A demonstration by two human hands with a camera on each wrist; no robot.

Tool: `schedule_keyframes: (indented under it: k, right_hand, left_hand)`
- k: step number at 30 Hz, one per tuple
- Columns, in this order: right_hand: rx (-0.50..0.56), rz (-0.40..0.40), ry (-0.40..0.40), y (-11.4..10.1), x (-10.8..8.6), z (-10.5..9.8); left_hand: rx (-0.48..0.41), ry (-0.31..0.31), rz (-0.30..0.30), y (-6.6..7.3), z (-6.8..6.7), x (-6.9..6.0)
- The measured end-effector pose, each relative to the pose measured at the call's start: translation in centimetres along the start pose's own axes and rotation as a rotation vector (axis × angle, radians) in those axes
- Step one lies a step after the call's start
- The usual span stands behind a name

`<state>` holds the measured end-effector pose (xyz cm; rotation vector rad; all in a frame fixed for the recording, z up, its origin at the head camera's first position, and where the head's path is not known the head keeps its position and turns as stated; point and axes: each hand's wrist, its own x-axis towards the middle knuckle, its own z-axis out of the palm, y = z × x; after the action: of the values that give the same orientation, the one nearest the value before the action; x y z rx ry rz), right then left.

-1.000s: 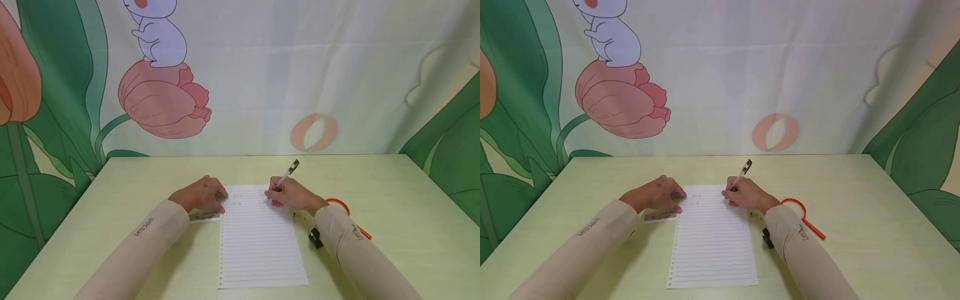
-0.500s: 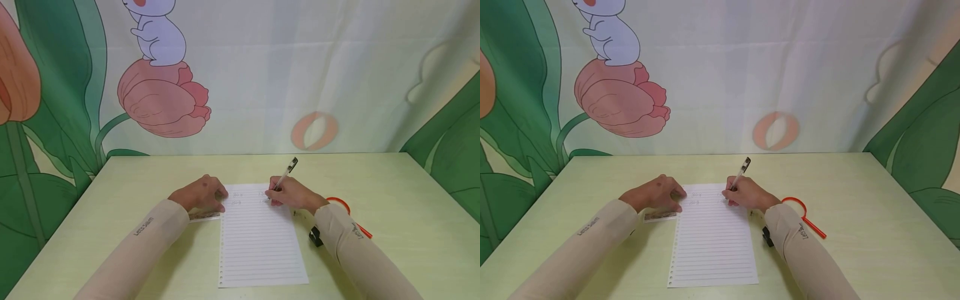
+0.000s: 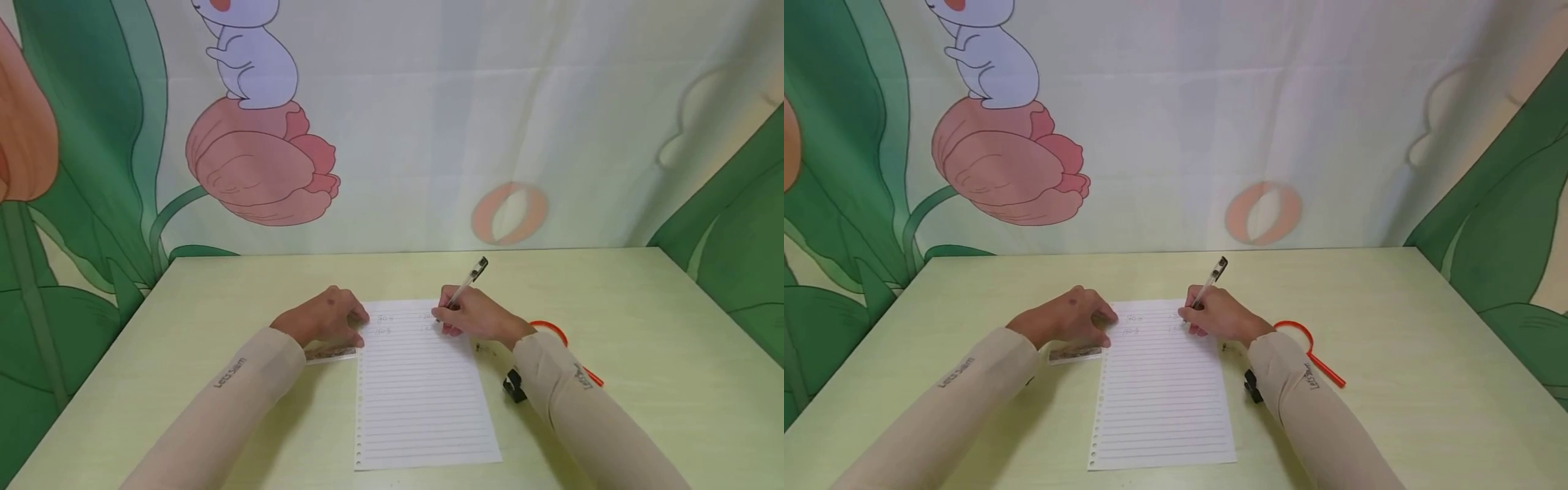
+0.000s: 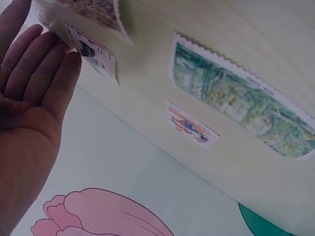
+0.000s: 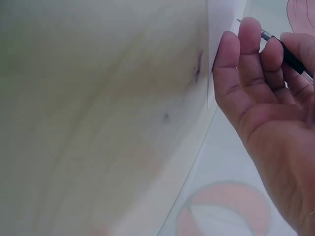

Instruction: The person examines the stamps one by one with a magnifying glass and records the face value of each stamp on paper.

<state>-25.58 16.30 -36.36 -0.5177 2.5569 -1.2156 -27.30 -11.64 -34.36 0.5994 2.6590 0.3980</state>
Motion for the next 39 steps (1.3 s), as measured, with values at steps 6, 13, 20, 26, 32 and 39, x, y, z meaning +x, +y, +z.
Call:
schedule_keyframes:
  k: [6,13,20,26,32,39]
  right_hand:
    - [0.011,0.006,0.0,0.06,-0.31,-0.18]
    - [-0.002,-0.006,0.0,0.38,-0.05,-0.12]
    - [-0.012,-0.003,-0.006,0.49,0.0,-0.06]
    - [-0.024,0.008,0.007,0.49,-0.03,-0.05]
    - [-0.032,-0.016,-0.006,0.28,-0.16,-0.03]
    - [-0.061,0.002,0.005,0.26,-0.28,0.02]
  left_hand:
    - [-0.002,0.011,0.013,-0.1,0.06,-0.1]
    - [-0.003,0.021,0.032,-0.31,0.09,-0.12]
    - [-0.032,0.015,0.024,-0.23,0.17,-0.12]
    - [-0.032,0.013,0.02,-0.21,0.12,-0.14]
    - [-0.009,0.012,0.024,-0.26,0.0,-0.1]
    - [-0.017,0.008,0.023,-0.31,0.06,-0.01]
